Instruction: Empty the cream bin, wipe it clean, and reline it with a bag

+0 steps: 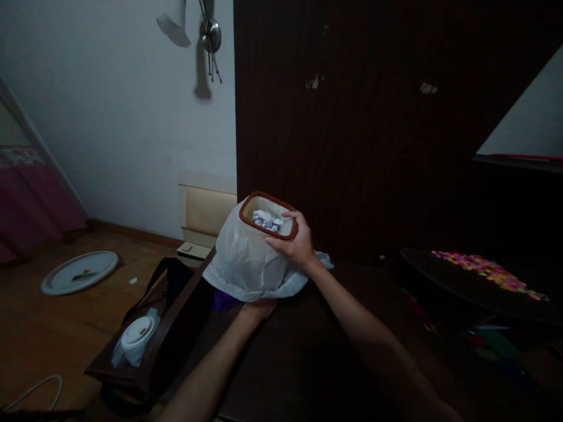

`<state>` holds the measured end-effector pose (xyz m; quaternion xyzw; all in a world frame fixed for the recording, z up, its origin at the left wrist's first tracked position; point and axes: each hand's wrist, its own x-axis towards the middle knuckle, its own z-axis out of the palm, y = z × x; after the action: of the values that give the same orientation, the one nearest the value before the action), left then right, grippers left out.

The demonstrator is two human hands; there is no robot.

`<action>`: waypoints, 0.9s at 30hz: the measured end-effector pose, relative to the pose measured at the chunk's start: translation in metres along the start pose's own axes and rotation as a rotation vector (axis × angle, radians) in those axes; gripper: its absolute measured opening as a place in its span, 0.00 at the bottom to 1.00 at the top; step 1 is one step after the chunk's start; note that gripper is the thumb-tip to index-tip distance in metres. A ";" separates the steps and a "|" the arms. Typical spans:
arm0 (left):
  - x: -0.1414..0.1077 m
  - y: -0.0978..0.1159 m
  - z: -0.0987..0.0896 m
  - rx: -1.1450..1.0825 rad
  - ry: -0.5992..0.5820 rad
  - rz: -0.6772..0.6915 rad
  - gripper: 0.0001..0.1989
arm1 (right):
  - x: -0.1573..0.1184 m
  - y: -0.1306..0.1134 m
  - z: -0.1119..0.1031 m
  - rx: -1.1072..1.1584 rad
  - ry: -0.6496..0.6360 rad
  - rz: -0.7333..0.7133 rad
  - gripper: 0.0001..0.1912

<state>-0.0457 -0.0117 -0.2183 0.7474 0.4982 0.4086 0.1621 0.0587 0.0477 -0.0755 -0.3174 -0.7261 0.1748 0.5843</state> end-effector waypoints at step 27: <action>0.026 -0.069 -0.048 0.055 0.094 -0.346 0.61 | -0.042 0.048 0.061 -0.200 0.189 0.212 0.29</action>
<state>-0.1203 0.0341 -0.2224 0.6347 0.6373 0.3954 0.1861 0.0173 0.0622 -0.1515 -0.4637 -0.6442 0.1319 0.5939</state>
